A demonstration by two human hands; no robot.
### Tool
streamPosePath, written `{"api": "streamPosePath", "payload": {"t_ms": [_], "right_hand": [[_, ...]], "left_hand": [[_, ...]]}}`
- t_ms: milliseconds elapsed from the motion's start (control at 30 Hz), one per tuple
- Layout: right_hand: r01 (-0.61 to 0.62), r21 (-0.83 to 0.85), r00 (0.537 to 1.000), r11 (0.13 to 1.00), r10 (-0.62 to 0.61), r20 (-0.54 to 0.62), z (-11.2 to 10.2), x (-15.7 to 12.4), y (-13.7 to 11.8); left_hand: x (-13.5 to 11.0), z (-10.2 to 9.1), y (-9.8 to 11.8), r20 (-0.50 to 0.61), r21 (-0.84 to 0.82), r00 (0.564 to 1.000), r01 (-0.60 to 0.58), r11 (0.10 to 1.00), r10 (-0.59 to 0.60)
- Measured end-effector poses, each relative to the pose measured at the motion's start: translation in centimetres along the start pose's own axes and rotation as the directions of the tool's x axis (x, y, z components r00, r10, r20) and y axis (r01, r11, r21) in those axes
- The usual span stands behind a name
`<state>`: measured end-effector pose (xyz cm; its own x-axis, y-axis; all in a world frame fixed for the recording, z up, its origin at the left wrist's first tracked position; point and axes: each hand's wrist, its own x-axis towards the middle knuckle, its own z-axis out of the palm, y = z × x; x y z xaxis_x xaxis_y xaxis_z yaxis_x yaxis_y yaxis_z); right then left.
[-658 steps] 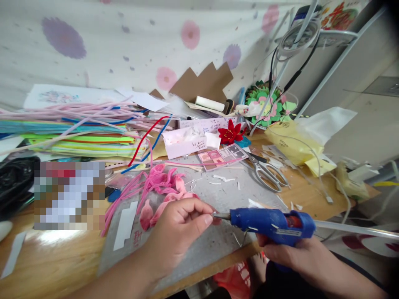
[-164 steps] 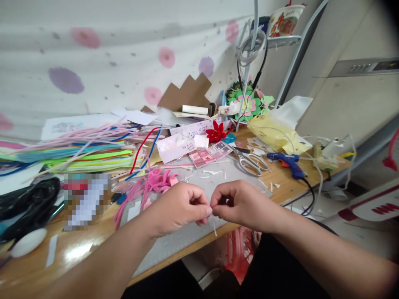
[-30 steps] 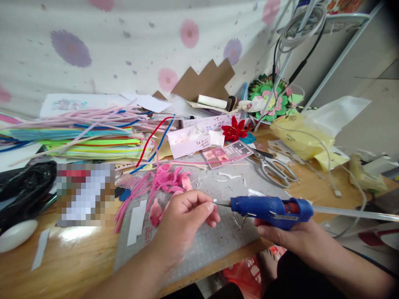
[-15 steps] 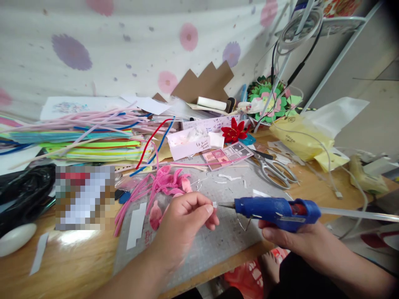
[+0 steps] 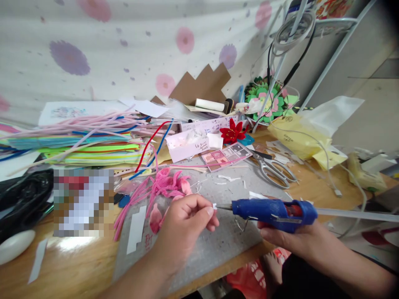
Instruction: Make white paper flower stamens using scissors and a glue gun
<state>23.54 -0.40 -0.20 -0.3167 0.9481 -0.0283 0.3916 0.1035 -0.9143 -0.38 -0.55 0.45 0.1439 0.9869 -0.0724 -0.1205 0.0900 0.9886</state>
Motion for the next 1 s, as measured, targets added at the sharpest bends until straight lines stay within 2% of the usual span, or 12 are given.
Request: {"api": "streamPosePath", "payload": {"t_ms": [333, 600, 667, 733, 800, 867, 900, 933, 1000], "right_hand": [[0.079, -0.124, 0.997, 0.989, -0.078, 0.007, -0.2, 0.1, 0.4], [0.168, -0.196, 0.986, 0.966, -0.168, 0.015, -0.1, 0.0, -1.3], [0.146, -0.181, 0.987, 0.973, -0.155, -0.037, -0.4, -0.1, -1.0], [0.065, -0.122, 0.977, 0.99, -0.088, -0.197, -1.6, -0.1, 0.0], [-0.014, -0.007, 0.926, 1.0, 0.011, -0.378, -3.9, 0.3, 1.5], [-0.052, 0.104, 0.866, 0.993, 0.096, -0.491, -7.0, 1.1, 3.2], [-0.093, 0.145, 0.82, 0.985, 0.158, -0.551, -8.7, 1.5, 4.2], [-0.148, 0.179, 0.749, 0.973, 0.229, -0.622, -10.4, 1.9, 5.2], [-0.229, 0.176, 0.648, 0.957, 0.285, -0.706, -13.4, 2.5, 7.3]], "left_hand": [[0.1, 0.3, 0.3, -0.067, 0.129, 0.998, 0.0, 0.992, 0.009], [0.0, 0.3, 0.5, -0.065, 0.28, 0.996, -0.04, 0.959, 0.061], [0.0, 0.3, 0.6, -0.073, 0.273, 0.995, -0.041, 0.961, 0.063], [0.1, 0.3, 0.6, -0.069, 0.261, 0.996, -0.044, 0.964, 0.065], [0.0, 0.3, 0.5, -0.068, 0.252, 0.996, -0.04, 0.967, 0.059], [0.1, 0.2, 0.4, -0.079, 0.235, 0.996, -0.025, 0.972, 0.045], [0.1, 0.1, 0.3, -0.085, 0.222, 0.996, -0.017, 0.975, 0.037], [0.2, 0.0, 0.2, -0.075, 0.209, 0.997, -0.013, 0.978, 0.029], [0.6, -0.3, -0.1, -0.056, 0.21, 0.998, -0.013, 0.978, 0.026]]}}
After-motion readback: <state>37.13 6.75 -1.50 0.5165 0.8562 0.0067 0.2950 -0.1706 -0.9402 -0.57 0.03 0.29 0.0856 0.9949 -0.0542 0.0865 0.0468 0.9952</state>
